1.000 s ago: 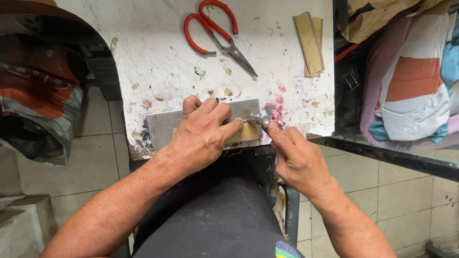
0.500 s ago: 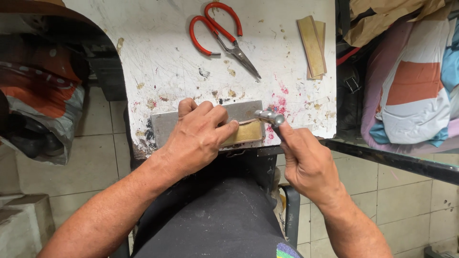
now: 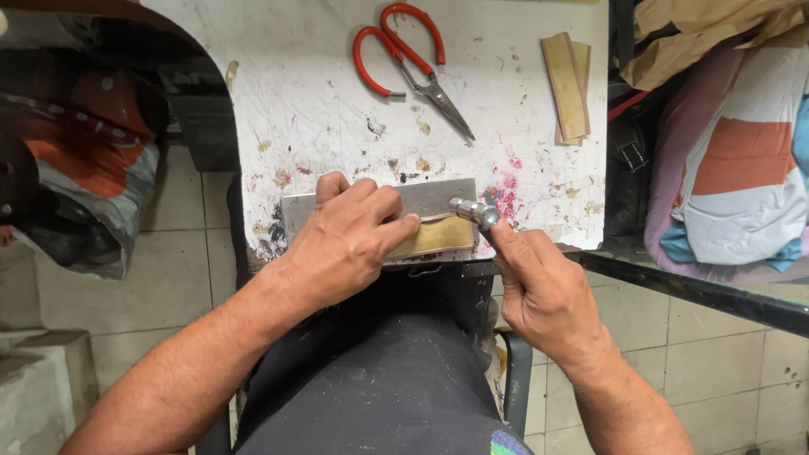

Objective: Hammering and trimming a piece of material on a metal block at a repair bench

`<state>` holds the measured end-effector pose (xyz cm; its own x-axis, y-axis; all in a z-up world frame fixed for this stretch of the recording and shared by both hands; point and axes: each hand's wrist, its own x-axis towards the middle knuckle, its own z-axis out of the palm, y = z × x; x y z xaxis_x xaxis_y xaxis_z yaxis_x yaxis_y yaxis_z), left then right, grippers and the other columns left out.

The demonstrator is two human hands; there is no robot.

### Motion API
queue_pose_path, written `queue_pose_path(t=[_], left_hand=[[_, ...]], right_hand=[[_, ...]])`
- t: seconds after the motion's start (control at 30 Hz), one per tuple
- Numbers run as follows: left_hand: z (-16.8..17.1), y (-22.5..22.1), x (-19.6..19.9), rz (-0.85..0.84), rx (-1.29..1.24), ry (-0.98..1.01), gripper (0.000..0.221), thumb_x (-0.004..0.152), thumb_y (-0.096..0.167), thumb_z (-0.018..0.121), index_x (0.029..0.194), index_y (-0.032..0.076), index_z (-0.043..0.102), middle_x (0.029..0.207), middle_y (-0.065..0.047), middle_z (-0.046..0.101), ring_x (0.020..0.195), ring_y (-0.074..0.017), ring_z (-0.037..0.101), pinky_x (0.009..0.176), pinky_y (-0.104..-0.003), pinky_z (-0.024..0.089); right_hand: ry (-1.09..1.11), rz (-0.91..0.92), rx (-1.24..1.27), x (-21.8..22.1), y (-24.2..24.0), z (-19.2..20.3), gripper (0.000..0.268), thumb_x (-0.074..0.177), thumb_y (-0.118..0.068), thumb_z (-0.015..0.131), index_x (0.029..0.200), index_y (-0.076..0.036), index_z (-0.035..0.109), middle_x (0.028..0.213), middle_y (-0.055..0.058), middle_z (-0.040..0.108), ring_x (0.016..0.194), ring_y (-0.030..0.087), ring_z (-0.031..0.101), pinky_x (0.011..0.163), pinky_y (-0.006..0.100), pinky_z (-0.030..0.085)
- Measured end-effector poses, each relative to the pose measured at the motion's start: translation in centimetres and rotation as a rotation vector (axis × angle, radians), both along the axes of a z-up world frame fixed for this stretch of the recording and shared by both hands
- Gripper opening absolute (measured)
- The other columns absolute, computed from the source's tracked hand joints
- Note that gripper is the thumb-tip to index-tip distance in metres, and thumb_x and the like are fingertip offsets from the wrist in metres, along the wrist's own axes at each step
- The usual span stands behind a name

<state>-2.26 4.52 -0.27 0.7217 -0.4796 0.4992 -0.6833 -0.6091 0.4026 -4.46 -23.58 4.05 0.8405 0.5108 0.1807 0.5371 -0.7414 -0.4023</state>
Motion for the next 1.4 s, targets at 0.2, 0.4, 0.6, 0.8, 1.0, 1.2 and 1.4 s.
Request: queue_pose_path(t=[0.2,0.4,0.6,0.8,1.0,1.2,1.4], left_hand=[[0.4,0.6,-0.1,-0.015,-0.027,0.029,0.028,0.102,0.011,0.04,0.096,0.014,0.067,0.082,-0.004,0.048,0.066,-0.0245,0.049,0.064,-0.04,0.038],[0.9,1.7,-0.7,-0.018,-0.012,0.024,0.026,0.104,0.015,0.04,0.095,0.015,0.065,0.082,-0.005,0.047,0.067,-0.0267,0.049,0.065,-0.042,0.039],[0.5,1.6,-0.7,-0.006,-0.02,0.004,0.026,0.105,0.018,0.04,0.095,0.015,0.064,0.083,-0.005,0.047,0.069,-0.0266,0.049,0.067,-0.042,0.04],[-0.8,-0.7,0.3,0.017,0.046,0.042,0.027,0.103,0.012,0.042,0.096,0.017,0.068,0.081,-0.002,0.048,0.068,-0.0218,0.047,0.071,-0.041,0.034],[0.8,-1.0,0.8,-0.039,0.075,0.099,0.027,0.101,0.008,0.045,0.097,0.015,0.071,0.079,-0.003,0.051,0.067,-0.0208,0.048,0.074,-0.041,0.037],[0.6,-0.3,0.1,-0.027,0.034,0.09,0.029,0.103,0.011,0.043,0.098,0.014,0.071,0.08,-0.004,0.05,0.067,-0.0204,0.048,0.071,-0.041,0.035],[0.7,0.3,0.1,-0.029,0.041,0.06,0.029,0.103,0.011,0.043,0.097,0.015,0.07,0.081,-0.003,0.049,0.067,-0.0205,0.047,0.071,-0.041,0.034]], right_hand=[[0.001,0.04,-0.017,-0.3,0.4,-1.1,0.051,0.098,-0.009,0.059,0.148,-0.019,0.059,0.078,0.009,0.057,0.056,0.034,0.063,0.046,0.049,0.056],[0.028,0.046,-0.029,-0.4,0.7,0.0,0.05,0.098,-0.007,0.058,0.147,-0.017,0.061,0.08,0.009,0.06,0.057,0.034,0.064,0.046,0.048,0.056],[0.015,0.094,-0.051,-0.6,1.9,-0.4,0.055,0.097,-0.008,0.059,0.151,-0.019,0.055,0.081,0.01,0.058,0.057,0.033,0.063,0.046,0.049,0.056],[-0.047,-0.022,-0.043,0.6,-0.1,0.2,0.045,0.101,-0.006,0.059,0.145,-0.013,0.061,0.083,0.013,0.059,0.064,0.037,0.065,0.053,0.051,0.055],[-0.007,-0.047,0.043,-0.8,-0.1,-2.0,0.046,0.1,-0.01,0.06,0.145,-0.019,0.064,0.078,0.01,0.06,0.062,0.036,0.064,0.051,0.05,0.056],[0.006,-0.025,0.026,-0.6,0.1,-0.4,0.044,0.1,-0.011,0.059,0.144,-0.02,0.064,0.079,0.012,0.061,0.062,0.038,0.065,0.049,0.052,0.054],[-0.052,0.016,0.047,-0.8,1.5,-0.7,0.038,0.095,-0.003,0.063,0.13,-0.014,0.071,0.083,0.007,0.062,0.064,0.032,0.065,0.054,0.045,0.056]])
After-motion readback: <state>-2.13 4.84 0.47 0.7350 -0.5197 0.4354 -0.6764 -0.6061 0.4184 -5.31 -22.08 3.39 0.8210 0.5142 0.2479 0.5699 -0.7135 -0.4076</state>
